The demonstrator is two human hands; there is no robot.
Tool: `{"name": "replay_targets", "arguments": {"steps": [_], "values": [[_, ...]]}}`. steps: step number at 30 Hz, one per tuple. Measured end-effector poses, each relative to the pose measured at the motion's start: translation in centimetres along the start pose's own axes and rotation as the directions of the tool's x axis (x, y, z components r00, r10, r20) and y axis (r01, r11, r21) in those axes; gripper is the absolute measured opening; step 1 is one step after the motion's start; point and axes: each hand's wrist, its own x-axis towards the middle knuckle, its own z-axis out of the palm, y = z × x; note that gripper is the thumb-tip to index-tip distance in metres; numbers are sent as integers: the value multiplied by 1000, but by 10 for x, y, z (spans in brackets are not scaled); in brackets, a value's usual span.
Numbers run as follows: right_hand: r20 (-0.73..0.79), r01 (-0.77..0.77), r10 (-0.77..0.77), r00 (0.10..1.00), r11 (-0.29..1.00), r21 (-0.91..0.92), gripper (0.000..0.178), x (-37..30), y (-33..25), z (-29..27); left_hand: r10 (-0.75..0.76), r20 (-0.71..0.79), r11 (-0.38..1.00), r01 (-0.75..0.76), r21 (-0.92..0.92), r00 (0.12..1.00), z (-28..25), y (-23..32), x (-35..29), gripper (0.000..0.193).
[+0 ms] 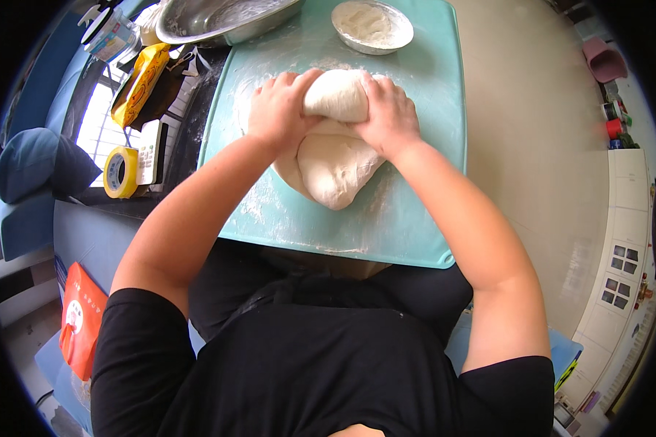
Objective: The person kneads a large ball of dough on a light blue cutting board. They repeatedly fold, press, and turn the dough by hand, occasionally adding flour from a small bowl to prevent sticking. The dough is worked into a smooth, elongated shape by the end of the clip.
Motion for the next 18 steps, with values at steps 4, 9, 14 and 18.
{"name": "replay_targets", "arguments": {"steps": [4, 9, 14, 18], "values": [[-35, -83, 82, 996, 996, -24, 62, 30, -4, 4, -115, 45, 993, 115, 19, 992, 13, -12, 26, 57], [-86, -92, 88, 992, 995, -49, 64, 34, -3, 12, -156, 4, 986, 156, 54, 988, 12, -9, 28, 54], [20, -121, 120, 993, 986, 116, 77, -5, -5, -11, 5, -8, 1000, -5, 13, 1000, -8, 6, -6, 64], [164, -60, 32, 986, 984, 170, 95, -67, -27, -76, 156, 37, 982, -151, -113, 987, -70, 21, -71, 89]]}}
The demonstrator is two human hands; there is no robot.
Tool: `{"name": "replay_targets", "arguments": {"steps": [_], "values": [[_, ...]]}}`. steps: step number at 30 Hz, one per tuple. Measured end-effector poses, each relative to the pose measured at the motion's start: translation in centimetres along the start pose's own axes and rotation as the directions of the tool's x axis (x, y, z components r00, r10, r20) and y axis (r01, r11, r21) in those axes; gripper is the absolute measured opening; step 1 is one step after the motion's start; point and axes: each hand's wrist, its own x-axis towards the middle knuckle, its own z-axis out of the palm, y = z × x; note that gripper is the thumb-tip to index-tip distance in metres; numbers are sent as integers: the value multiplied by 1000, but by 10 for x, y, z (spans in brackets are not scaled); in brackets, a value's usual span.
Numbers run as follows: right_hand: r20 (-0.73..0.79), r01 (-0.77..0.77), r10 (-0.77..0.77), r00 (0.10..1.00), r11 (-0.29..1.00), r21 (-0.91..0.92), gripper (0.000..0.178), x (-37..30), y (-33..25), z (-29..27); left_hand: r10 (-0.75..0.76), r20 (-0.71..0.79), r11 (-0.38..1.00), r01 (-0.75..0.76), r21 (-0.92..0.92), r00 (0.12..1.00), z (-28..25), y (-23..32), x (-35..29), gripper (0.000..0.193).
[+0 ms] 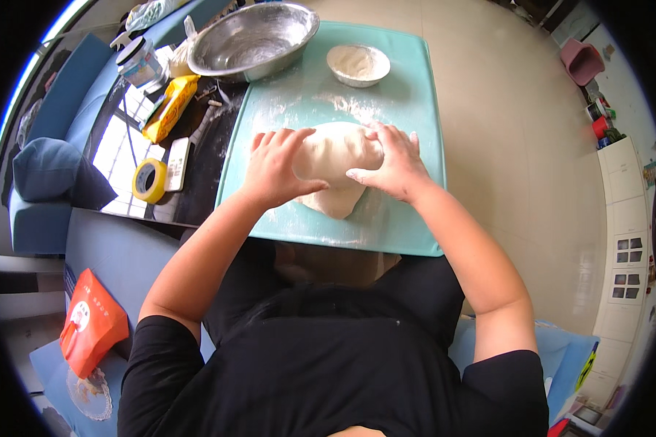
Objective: The person kneads a large ball of dough on a light blue cutting board. They repeatedly fold, press, and turn the dough by hand, occasionally adding flour from a small bowl to prevent sticking. The dough is worked into a smooth, elongated shape by the end of the clip.
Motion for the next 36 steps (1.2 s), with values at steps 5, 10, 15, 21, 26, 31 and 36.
{"name": "replay_targets", "arguments": {"steps": [5, 10, 15, 21, 26, 31, 36], "values": [[77, 55, -48, 996, 995, -81, 113, -17, -10, 12, 7, -33, 983, -1, 184, 999, 16, 14, -4, 106], [60, 99, -91, 994, 984, -146, 115, -27, 4, 38, -28, 95, 998, 22, 58, 995, 18, 14, -15, 106], [-171, 214, -235, 957, 968, -133, 100, 10, 33, 57, -20, -81, 995, 28, 100, 997, 41, -12, 0, 93], [-68, 11, -16, 998, 997, -75, 95, 65, 37, 48, -123, -82, 990, 128, 58, 989, 54, -38, 41, 80], [-13, -125, 124, 992, 992, -34, 82, 104, 28, 40, -184, -72, 982, 186, 21, 980, 66, -60, 71, 67], [-113, -148, 146, 983, 989, -11, 70, 125, 37, 52, -259, -14, 965, 259, 28, 966, 64, -71, 96, 60], [-114, -120, 109, 987, 988, -96, 71, 122, 40, 60, -258, -54, 961, 262, 87, 965, 67, -75, 89, 59]]}}
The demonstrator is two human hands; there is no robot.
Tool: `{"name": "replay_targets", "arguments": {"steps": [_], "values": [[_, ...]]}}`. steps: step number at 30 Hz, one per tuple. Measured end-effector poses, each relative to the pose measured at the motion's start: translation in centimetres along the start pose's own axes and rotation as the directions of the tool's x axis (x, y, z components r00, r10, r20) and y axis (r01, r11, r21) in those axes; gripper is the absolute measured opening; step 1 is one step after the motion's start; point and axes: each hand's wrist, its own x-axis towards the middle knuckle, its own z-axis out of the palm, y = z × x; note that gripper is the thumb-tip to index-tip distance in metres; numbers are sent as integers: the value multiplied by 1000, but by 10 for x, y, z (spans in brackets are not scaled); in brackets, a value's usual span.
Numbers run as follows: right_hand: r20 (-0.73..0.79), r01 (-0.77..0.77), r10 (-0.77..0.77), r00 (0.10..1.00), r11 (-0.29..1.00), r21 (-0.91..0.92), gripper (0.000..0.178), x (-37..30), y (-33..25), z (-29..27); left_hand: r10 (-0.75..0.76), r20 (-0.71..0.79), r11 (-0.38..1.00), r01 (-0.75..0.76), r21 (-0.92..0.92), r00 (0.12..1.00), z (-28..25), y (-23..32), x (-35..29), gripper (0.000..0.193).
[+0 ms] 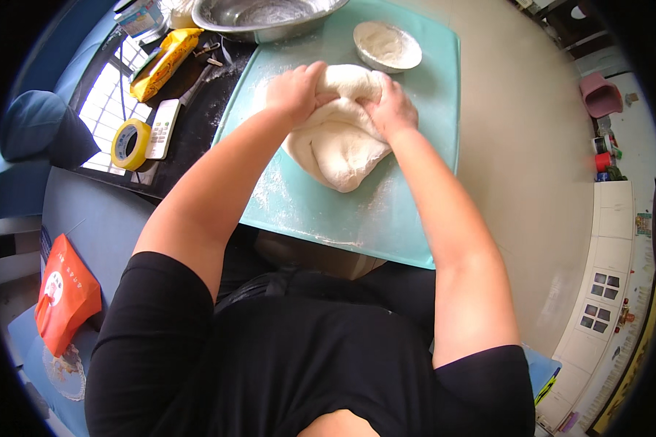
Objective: The person kneads a large ball of dough on a light blue cutting board. They repeatedly fold, press, and turn the dough by hand, occasionally adding flour from a small bowl to prevent sticking. The dough is worked into a smooth, elongated shape by the end of the clip.
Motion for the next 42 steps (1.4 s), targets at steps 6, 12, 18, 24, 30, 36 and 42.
{"name": "replay_targets", "arguments": {"steps": [6, 12, 18, 24, 30, 36, 42], "values": [[-110, 345, -331, 937, 927, 147, 67, -102, 11, -50, 247, -138, 931, -274, -241, 959, -54, 20, -86, 78], [-411, 418, -309, 858, 884, 208, 40, -124, -38, -47, 7, -449, 946, -152, -286, 894, -34, 53, -131, 25], [-459, 497, -509, 728, 853, -159, 50, -150, -39, -1, 194, -387, 977, -212, -6, 901, -20, 50, -167, 49], [-522, 577, -546, 655, 808, -121, 52, -160, -13, 20, 138, -355, 951, -223, -212, 925, -44, 51, -169, 29], [-538, 599, -526, 659, 799, -47, 55, -162, -2, 29, -115, -249, 965, 49, -258, 962, -28, -59, -94, 38], [-525, 563, -476, 706, 826, 8, 52, -159, 1, 26, -116, 217, 944, 39, 327, 969, 18, -75, -16, 85], [-476, 526, -437, 763, 848, 64, 51, -162, 4, 25, 313, 390, 927, -369, 74, 866, 58, -28, 55, 73]]}}
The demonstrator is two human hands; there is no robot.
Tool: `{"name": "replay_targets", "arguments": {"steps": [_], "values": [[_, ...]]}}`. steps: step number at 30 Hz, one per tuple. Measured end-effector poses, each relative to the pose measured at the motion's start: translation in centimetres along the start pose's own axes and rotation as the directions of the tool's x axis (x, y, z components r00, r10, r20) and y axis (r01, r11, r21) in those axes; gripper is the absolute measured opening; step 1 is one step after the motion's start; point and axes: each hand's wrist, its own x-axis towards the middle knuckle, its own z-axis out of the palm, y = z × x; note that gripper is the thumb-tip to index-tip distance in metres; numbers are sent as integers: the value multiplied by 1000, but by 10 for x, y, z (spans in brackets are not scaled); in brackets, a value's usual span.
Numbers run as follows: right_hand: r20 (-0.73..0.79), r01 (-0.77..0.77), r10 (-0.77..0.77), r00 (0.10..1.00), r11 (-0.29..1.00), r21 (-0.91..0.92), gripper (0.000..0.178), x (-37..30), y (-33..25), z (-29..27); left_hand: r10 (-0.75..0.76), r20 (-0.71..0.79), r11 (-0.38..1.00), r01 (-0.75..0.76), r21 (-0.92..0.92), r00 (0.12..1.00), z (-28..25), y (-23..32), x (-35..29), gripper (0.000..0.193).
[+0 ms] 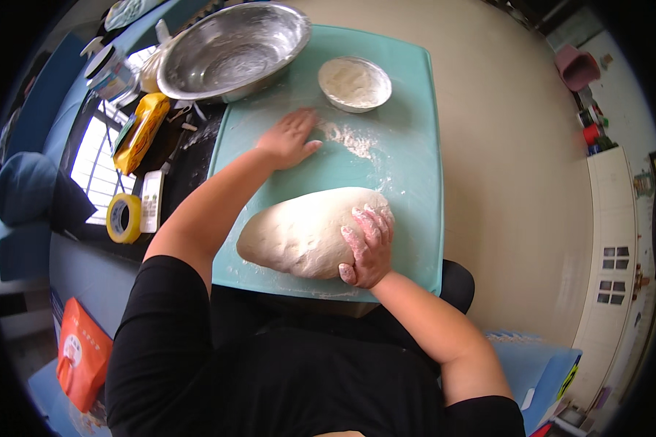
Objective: The person kneads a large ball of dough on a light blue cutting board. They repeatedly fold, press, and turn the dough by hand, occasionally adding flour from a small bowl to prevent sticking. The dough is worked into a smooth, elongated shape by the end of the clip.
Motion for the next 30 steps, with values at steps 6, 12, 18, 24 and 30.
{"name": "replay_targets", "arguments": {"steps": [6, 12, 18, 24, 30], "values": [[16, -8, 8, 1000, 1000, -4, 53, 1, -2, -2, 421, 7, 883, -408, -233, 907, 8, 44, 47, 61], [-39, 9, -9, 999, 1000, -6, 52, -2, 0, 2, 691, 218, 594, -370, -714, 689, -12, 80, 10, 57], [-64, 29, -29, 998, 1000, 0, 53, 3, 1, 1, 406, 388, 383, 232, -894, 827, -53, 50, -92, 57], [-62, 36, -38, 997, 999, -24, 55, 4, -1, 3, -69, 238, 302, 248, -921, 969, -49, 47, -191, 75], [37, 27, -28, 999, 999, 29, 61, 5, -7, -12, -502, 15, 265, 171, -949, 865, -17, 89, -228, 77]]}}
